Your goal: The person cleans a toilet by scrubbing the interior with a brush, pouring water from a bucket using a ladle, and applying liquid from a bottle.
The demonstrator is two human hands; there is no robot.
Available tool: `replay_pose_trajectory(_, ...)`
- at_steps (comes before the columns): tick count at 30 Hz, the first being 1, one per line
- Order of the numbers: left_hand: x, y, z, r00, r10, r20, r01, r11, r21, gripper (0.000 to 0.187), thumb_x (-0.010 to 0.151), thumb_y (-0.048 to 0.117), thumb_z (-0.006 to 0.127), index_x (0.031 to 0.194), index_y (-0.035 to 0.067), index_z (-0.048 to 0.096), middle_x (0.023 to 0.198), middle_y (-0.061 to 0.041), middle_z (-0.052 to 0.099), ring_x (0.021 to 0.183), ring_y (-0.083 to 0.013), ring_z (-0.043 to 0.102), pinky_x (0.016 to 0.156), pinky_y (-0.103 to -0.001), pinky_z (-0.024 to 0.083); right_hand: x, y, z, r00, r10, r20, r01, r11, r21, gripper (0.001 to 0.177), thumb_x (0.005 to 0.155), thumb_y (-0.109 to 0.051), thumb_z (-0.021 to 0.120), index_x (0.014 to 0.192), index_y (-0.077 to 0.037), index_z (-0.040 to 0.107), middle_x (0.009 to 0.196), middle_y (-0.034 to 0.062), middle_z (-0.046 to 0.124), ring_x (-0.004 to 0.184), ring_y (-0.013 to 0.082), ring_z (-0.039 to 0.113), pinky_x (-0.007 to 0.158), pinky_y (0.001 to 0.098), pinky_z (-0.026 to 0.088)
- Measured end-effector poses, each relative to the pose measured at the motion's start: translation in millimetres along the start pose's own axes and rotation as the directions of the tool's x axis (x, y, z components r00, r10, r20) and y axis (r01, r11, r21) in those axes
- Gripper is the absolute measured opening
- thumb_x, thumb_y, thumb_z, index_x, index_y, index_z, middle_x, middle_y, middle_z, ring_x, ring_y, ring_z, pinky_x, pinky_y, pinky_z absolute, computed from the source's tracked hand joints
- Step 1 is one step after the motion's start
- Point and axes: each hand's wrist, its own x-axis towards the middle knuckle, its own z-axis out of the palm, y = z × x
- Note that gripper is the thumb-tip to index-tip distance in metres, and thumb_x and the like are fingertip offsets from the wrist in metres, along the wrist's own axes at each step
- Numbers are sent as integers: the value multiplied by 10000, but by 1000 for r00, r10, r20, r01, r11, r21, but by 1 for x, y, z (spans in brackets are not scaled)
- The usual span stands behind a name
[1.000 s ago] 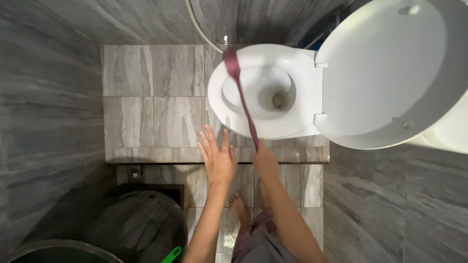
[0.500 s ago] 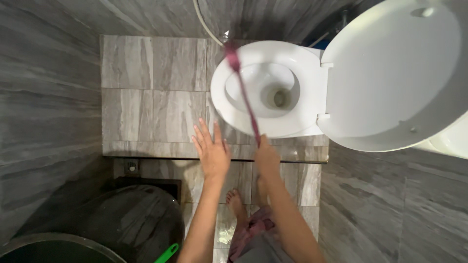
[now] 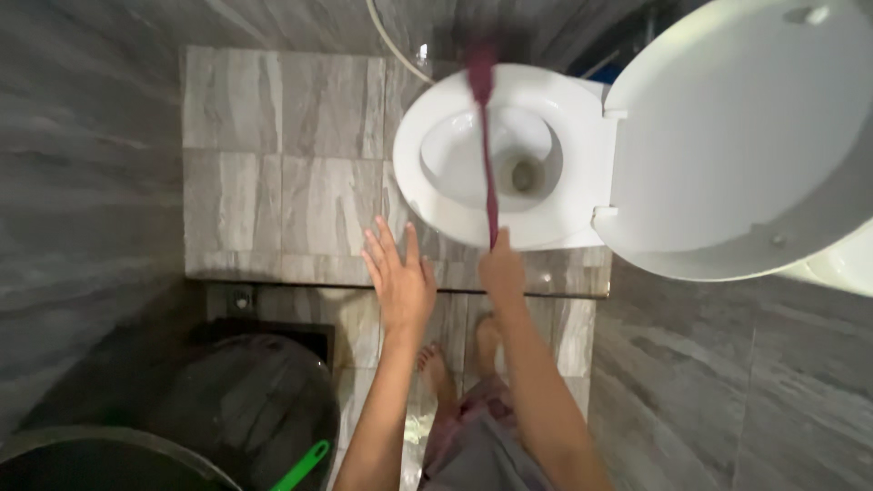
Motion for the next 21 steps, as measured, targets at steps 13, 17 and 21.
replay_pose_trajectory(13, -1, 12, 4, 1000, 1, -7, -1, 1000, 21, 665, 1047, 193, 640, 1689, 97, 499, 1848, -300, 92, 1695, -548, 81, 1358, -675, 87, -70, 10, 15, 987, -71, 142, 82, 994, -72, 359, 1033, -127, 532, 1383, -115, 616, 1035, 314, 777, 976, 557, 748, 848, 674, 579)
replay_pose_trajectory(17, -9, 9, 9, 1000, 7, -6, -7, 1000, 29, 665, 1047, 189, 636, 1692, 98, 501, 1852, -300, 91, 1700, -549, 81, 1360, -673, 91, -63, 11, 22, 981, -74, 181, 92, 992, -90, 278, 1066, -182, 544, 1320, -93, 612, 1074, 297, 791, 1018, 541, 751, 891, 673, 572)
replay_pose_trajectory(21, -8, 9, 6, 999, 19, -36, -17, 998, 53, 660, 1052, 194, 651, 1688, 104, 504, 1858, -286, 98, 1707, -540, 95, 1361, -673, 94, -113, 17, -12, 948, 41, 316, 13, 986, -167, 308, 1077, -251, 528, 1354, -126, 580, 1108, 272, 787, 1053, 520, 747, 905, 681, 557)
